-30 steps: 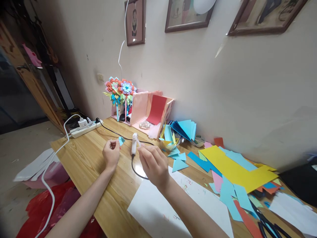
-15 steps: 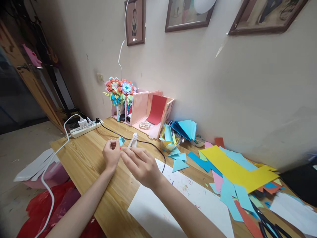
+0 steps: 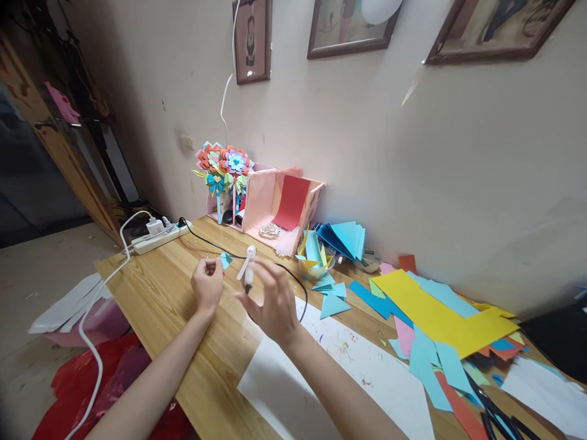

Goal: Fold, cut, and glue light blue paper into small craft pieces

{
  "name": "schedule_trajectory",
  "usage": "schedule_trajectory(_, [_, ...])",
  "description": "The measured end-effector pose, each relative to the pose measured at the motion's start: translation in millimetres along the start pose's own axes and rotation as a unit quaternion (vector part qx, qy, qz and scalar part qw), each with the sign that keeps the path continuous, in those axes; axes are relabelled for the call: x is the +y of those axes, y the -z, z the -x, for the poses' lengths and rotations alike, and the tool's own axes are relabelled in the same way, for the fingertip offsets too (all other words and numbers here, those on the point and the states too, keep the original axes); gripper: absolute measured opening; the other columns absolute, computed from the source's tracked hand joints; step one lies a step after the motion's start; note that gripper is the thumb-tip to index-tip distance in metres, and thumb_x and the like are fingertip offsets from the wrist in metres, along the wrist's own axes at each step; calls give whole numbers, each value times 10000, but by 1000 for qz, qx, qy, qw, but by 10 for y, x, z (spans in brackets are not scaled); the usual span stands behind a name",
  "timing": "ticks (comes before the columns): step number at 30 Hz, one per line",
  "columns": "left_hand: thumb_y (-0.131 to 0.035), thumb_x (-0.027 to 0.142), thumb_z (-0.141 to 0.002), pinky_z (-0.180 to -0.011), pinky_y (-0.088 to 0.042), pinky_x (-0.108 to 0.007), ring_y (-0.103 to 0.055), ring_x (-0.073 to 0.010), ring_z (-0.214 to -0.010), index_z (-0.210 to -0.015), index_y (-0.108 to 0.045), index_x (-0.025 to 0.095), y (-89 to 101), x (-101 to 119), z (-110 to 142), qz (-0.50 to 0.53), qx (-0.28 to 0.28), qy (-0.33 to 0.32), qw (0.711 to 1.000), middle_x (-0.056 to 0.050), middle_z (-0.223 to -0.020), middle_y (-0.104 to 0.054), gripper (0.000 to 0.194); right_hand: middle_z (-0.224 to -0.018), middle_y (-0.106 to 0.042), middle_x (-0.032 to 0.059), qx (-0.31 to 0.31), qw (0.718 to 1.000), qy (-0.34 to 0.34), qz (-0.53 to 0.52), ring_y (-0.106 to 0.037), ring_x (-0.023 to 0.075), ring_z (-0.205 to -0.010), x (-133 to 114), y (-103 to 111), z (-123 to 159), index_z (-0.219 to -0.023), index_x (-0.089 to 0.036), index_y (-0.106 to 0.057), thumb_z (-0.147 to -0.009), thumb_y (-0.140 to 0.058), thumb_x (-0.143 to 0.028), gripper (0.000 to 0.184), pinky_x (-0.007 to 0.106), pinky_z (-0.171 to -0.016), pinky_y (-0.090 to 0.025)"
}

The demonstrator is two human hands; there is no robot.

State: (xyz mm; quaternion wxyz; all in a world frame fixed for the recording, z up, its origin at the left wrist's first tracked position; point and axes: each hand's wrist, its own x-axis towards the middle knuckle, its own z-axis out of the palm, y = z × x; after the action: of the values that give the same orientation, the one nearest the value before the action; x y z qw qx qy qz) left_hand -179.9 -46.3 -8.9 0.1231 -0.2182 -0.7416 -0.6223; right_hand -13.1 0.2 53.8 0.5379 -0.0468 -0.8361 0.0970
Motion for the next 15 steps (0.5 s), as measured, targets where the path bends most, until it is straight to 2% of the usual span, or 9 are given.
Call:
schedule_trajectory(2, [-500,341,-770,-578,-426,-229,-556,-130,-589,-692,-540,187,-3,-9,-2,-4,1,2,1000,-11,-646,-596,178,-1143,-482,157,18,985,-172,-1,-485,230,-1051,129,-178,125,-1207,-142,-369,-806,-522,-307,460,366,-794,-458])
schedule_trajectory(4, [-501,344,-767,-581,-428,-229,-561,-131,-594,-697,-545,187,-5,-16,-5,-6,-1,-1,1000,-13,-652,-600,177,-1046,-523,140,-45,951,-306,4,-528,240,-956,268,-422,212,-1174,-126,-403,-786,-515,-394,485,394,-807,-436])
schedule_trajectory(6, [-503,346,-762,-581,-428,-230,-563,-132,-594,-690,-542,189,-8,-24,-10,-9,-3,-4,1000,-13,-655,-603,177,-960,-563,132,-132,910,-392,-10,-550,262,-912,381,-676,244,-1141,-112,-439,-735,-548,-445,536,377,-779,-432])
schedule_trajectory(7, [-505,346,-760,-580,-427,-230,-563,-132,-592,-684,-539,190,-11,-29,-13,-11,-2,-4,1000,-11,-653,-602,177,-939,-579,131,-156,892,-424,-21,-563,261,-888,421,-787,243,-1126,-116,-453,-735,-541,-440,516,354,-752,-434])
schedule_trajectory(9, [-511,344,-753,-577,-425,-230,-561,-131,-584,-674,-533,192,-17,-39,-17,-16,-2,1,1000,-8,-647,-600,173,-902,-605,124,-172,877,-447,-28,-581,257,-839,470,-949,232,-1030,-134,-512,-753,-508,-412,393,322,-703,-426])
schedule_trajectory(11, [-511,340,-750,-574,-423,-230,-560,-131,-578,-670,-532,193,-25,-46,-19,-21,-4,8,1000,-5,-640,-598,169,-874,-622,115,-162,876,-453,-39,-584,245,-807,502,-1011,231,-926,-148,-552,-777,-462,-383,292,304,-684,-411])
schedule_trajectory(15, [-504,340,-747,-572,-420,-230,-568,-135,-583,-664,-534,194,-35,-48,-13,-30,-9,24,999,-4,-628,-599,171,-840,-634,83,-135,878,-450,-92,-573,207,-749,611,-879,284,-859,-151,-575,-792,-419,-371,278,280,-671,-400])
